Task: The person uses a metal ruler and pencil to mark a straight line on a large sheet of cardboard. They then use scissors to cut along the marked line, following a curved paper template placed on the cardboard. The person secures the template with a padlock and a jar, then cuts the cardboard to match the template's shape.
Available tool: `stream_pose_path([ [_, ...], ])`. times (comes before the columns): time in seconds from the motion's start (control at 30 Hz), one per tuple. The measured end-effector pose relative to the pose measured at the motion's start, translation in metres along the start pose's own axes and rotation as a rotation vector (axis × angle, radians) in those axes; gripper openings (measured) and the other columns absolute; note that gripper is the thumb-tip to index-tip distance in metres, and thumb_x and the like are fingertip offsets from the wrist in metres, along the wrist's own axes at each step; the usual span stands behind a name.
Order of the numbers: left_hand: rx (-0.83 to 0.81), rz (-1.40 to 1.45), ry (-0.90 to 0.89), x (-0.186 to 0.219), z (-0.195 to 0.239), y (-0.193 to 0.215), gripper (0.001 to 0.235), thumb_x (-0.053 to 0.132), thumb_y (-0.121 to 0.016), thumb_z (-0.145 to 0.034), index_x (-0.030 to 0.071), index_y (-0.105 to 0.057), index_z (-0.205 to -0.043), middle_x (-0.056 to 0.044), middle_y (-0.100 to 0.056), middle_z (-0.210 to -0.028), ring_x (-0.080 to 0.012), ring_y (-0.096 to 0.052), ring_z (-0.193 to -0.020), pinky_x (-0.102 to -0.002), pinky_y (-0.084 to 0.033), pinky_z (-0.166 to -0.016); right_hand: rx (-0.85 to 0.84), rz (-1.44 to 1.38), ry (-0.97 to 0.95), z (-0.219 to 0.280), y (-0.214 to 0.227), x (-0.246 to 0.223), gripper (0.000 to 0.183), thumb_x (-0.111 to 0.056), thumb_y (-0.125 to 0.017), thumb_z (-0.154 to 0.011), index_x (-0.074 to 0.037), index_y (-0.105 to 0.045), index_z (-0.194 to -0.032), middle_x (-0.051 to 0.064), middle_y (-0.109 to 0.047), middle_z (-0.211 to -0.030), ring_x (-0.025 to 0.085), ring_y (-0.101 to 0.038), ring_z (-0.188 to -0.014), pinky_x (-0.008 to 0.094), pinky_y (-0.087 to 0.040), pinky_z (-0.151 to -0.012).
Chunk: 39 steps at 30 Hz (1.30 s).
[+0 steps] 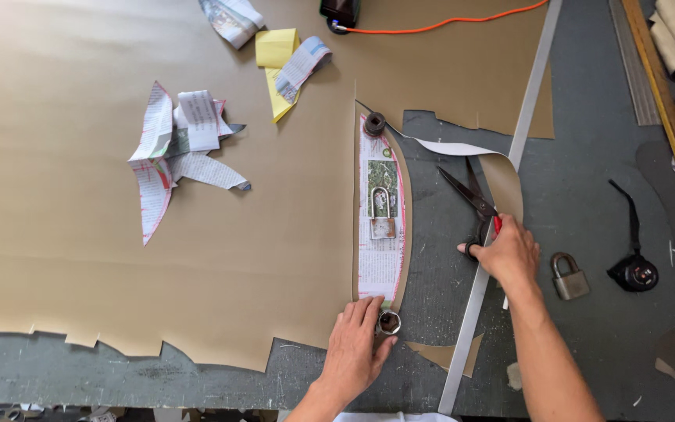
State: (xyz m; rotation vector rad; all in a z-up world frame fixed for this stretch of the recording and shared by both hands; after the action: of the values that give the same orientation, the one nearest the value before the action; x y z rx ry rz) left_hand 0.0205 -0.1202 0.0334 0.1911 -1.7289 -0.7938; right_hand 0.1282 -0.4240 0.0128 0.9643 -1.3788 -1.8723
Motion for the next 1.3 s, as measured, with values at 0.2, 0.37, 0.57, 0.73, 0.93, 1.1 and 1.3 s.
stream_pose_path([
  [0.2,0.075,-0.016,0.012,-0.006,0.003,-0.008,0.068,0.006,-0.075,-0.08,-0.003,-0.047,-0.141,-0.019,-0.055,-0.133,-0.037,-0.052,-0.117,-0.046,-0.043,-0.095,0.071,-0.055,0.279,0.074,0.012,-0.032,0.076,-0.026,-0.088,-0.074,-0.007,-0.057,-0.14,0.015,-0.058,-0.138,0.031,-0.053,-0.13,0.043,-0.044,-0.11],
  [0.37,0.049,-0.009,0.07,-0.014,0.006,-0.012,0.077,-0.002,-0.071,-0.076,-0.003,-0.042,-0.147,-0.018,-0.054,-0.133,-0.0375,-0.052,-0.116,-0.046,-0.043,-0.096,-0.377,-0.443,0.749,0.166,-0.017,-0.093,0.07,-0.012,-0.088,-0.067,-0.005,-0.062,-0.131,0.015,-0.061,-0.134,0.032,-0.056,-0.127,0.043,-0.044,-0.105],
  [0.57,0.07,-0.006,0.076,-0.013,0.004,-0.013,0.089,-0.006,-0.069,-0.068,-0.003,-0.037,-0.151,-0.018,-0.055,-0.132,-0.0376,-0.052,-0.117,-0.047,-0.044,-0.099,-0.522,-0.52,0.648,0.164,-0.045,-0.091,0.053,-0.015,-0.084,-0.077,-0.006,-0.066,-0.126,0.011,-0.071,-0.12,0.025,-0.072,-0.109,0.037,-0.057,-0.093],
  [0.73,0.051,-0.022,0.043,-0.009,0.006,-0.015,0.086,0.005,-0.079,-0.077,-0.003,-0.037,-0.151,-0.018,-0.052,-0.135,-0.0373,-0.05,-0.117,-0.047,-0.042,-0.097,-0.284,-0.477,0.741,0.121,-0.042,-0.072,0.045,-0.018,-0.08,-0.082,-0.006,-0.068,-0.124,0.016,-0.072,-0.116,0.028,-0.072,-0.104,0.038,-0.059,-0.086],
  [0.93,0.012,-0.071,0.053,-0.01,0.003,-0.02,0.085,0.01,-0.08,-0.076,-0.001,-0.04,-0.15,-0.017,-0.05,-0.135,-0.0344,-0.048,-0.118,-0.045,-0.04,-0.099,0.045,-0.415,0.686,0.055,-0.018,-0.063,0.041,-0.012,-0.074,-0.086,-0.002,-0.067,-0.126,0.019,-0.069,-0.124,0.031,-0.068,-0.112,0.041,-0.059,-0.091],
  [1.1,0.026,-0.102,0.046,-0.011,0.005,-0.024,0.08,0.007,-0.075,-0.079,-0.002,-0.041,-0.151,-0.018,-0.049,-0.135,-0.0338,-0.048,-0.118,-0.044,-0.04,-0.098,0.232,-0.438,0.671,0.032,0.007,-0.055,0.036,-0.005,-0.07,-0.091,-0.001,-0.068,-0.126,0.016,-0.068,-0.131,0.033,-0.064,-0.124,0.041,-0.051,-0.105],
  [1.3,0.045,-0.07,0.038,-0.012,0.005,-0.022,0.077,0.002,-0.071,-0.076,-0.002,-0.045,-0.148,-0.018,-0.049,-0.133,-0.0337,-0.05,-0.119,-0.045,-0.042,-0.096,0.301,-0.441,0.619,0.012,0.026,-0.058,0.037,-0.003,-0.072,-0.087,0.0,-0.068,-0.124,0.015,-0.067,-0.135,0.034,-0.061,-0.127,0.042,-0.048,-0.108],
])
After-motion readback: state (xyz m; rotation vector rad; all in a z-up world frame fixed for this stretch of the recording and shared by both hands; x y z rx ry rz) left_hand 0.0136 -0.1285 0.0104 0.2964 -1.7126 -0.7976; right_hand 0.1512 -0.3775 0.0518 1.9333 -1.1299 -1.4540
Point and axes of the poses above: each hand's wrist, its own z-axis away from the middle knuckle, its own y-axis out of the back of the hand, x = y × z, the point moved 7 cm from there along -z, towards the middle knuckle
